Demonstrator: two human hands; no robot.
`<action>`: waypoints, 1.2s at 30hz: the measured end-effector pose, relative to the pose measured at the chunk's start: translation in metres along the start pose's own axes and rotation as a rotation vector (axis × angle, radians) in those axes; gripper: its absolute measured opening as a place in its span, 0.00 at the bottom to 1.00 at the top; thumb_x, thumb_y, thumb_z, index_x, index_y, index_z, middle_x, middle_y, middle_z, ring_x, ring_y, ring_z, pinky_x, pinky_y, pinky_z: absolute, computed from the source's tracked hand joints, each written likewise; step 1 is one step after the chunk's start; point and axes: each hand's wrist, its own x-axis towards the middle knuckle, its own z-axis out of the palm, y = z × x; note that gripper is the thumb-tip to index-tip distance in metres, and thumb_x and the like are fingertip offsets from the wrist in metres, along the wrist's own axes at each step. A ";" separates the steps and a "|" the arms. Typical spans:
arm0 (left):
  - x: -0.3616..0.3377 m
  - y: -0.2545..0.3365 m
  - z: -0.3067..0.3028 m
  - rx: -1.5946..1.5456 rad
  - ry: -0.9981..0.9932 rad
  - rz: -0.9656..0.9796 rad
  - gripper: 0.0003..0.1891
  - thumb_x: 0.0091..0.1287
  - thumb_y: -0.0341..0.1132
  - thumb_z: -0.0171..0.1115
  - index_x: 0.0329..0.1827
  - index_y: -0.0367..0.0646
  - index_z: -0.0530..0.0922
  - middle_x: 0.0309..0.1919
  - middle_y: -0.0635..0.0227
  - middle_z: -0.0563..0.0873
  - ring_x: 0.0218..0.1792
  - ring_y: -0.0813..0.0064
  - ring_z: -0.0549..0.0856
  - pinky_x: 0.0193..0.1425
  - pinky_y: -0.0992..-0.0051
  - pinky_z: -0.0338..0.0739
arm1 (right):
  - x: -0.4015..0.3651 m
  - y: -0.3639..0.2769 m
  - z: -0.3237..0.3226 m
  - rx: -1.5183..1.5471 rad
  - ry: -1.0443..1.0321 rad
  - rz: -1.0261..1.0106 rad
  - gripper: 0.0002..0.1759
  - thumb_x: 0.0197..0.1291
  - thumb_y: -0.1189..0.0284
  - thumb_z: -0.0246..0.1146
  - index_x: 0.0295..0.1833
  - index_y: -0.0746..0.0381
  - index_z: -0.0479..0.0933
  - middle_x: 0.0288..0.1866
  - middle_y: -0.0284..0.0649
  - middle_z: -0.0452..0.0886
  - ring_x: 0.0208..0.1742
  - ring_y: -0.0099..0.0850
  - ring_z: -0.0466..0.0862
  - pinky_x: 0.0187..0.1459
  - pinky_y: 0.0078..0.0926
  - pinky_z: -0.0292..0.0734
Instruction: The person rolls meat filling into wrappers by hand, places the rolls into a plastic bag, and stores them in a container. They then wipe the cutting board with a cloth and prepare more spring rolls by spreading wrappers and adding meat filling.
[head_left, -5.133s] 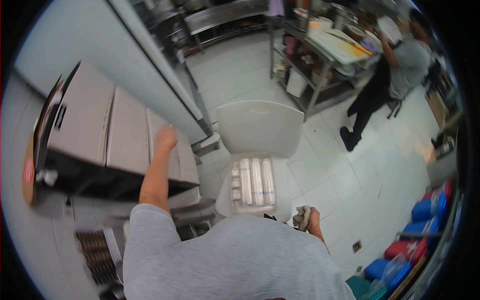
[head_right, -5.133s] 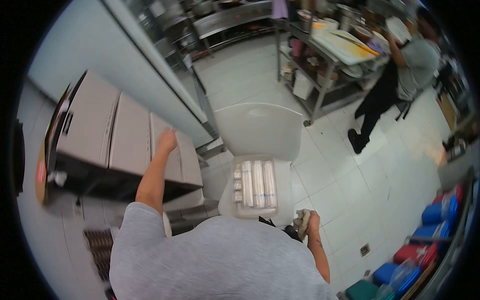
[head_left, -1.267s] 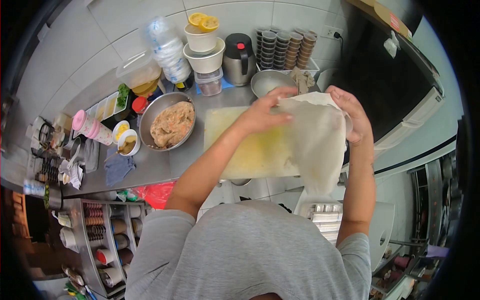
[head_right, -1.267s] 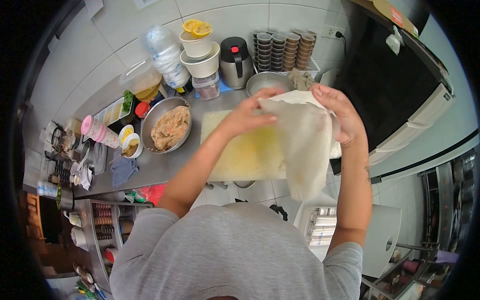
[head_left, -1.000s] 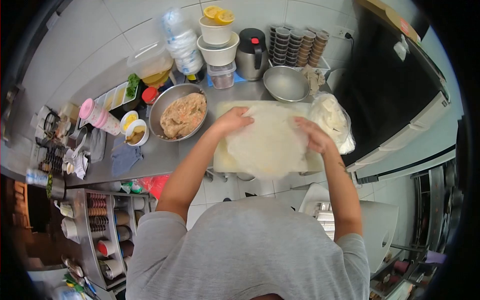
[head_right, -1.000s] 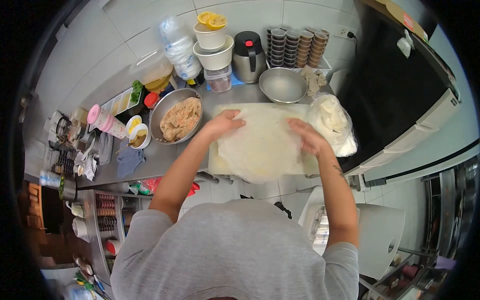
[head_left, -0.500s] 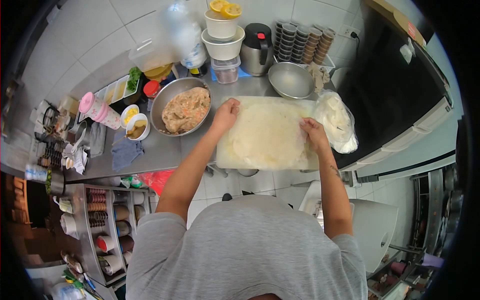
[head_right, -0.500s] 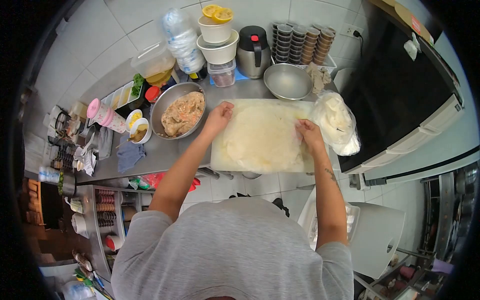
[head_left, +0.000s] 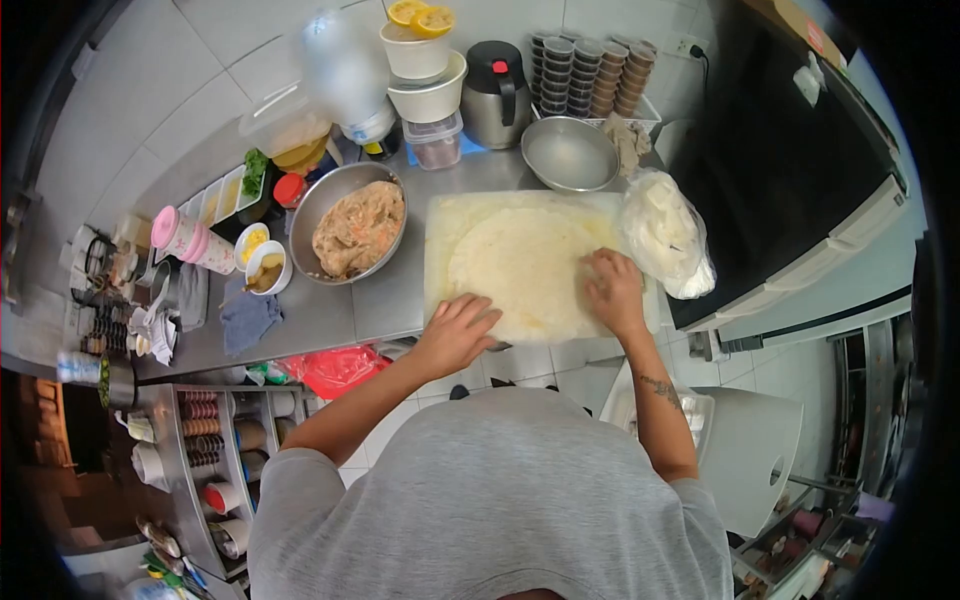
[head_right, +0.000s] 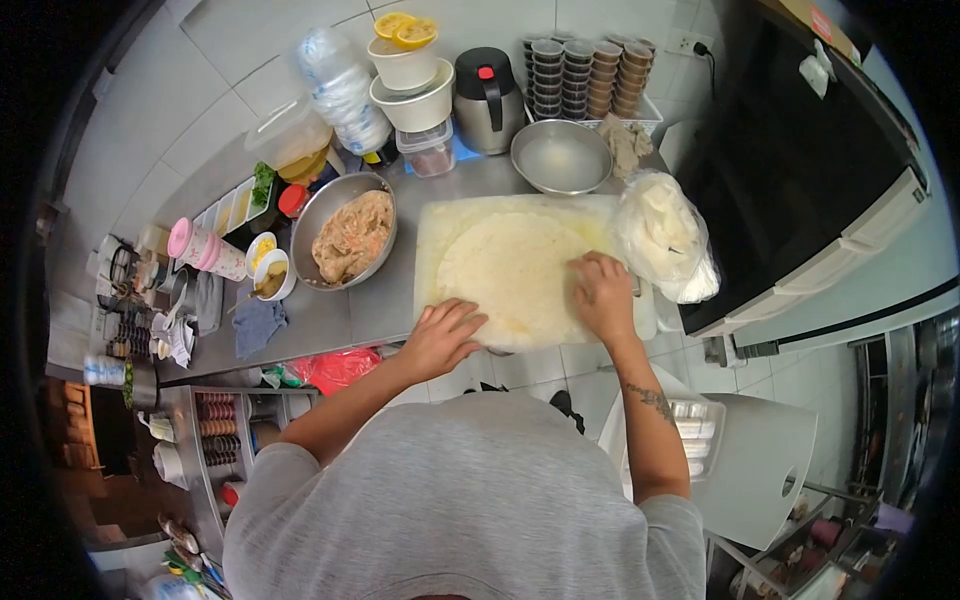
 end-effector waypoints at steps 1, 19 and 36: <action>-0.005 -0.001 -0.001 0.005 -0.005 0.002 0.23 0.65 0.43 0.63 0.61 0.46 0.74 0.61 0.60 0.74 0.64 0.60 0.71 0.58 0.62 0.66 | -0.006 -0.001 0.003 0.002 -0.040 -0.007 0.21 0.52 0.74 0.66 0.54 0.56 0.79 0.53 0.42 0.77 0.55 0.44 0.74 0.57 0.40 0.68; 0.135 -0.086 0.016 -0.067 0.135 -0.438 0.10 0.60 0.27 0.60 0.44 0.38 0.76 0.46 0.54 0.78 0.52 0.53 0.76 0.55 0.56 0.70 | 0.059 0.034 0.041 -0.013 -0.110 0.302 0.08 0.53 0.77 0.65 0.40 0.63 0.79 0.40 0.45 0.81 0.44 0.45 0.79 0.48 0.39 0.74; 0.301 -0.076 0.031 -0.188 0.058 -0.071 0.10 0.57 0.26 0.61 0.41 0.45 0.78 0.44 0.54 0.79 0.47 0.51 0.81 0.52 0.56 0.76 | 0.035 -0.009 0.032 -0.041 -0.009 0.093 0.21 0.51 0.71 0.68 0.54 0.53 0.78 0.58 0.44 0.73 0.60 0.45 0.71 0.60 0.44 0.66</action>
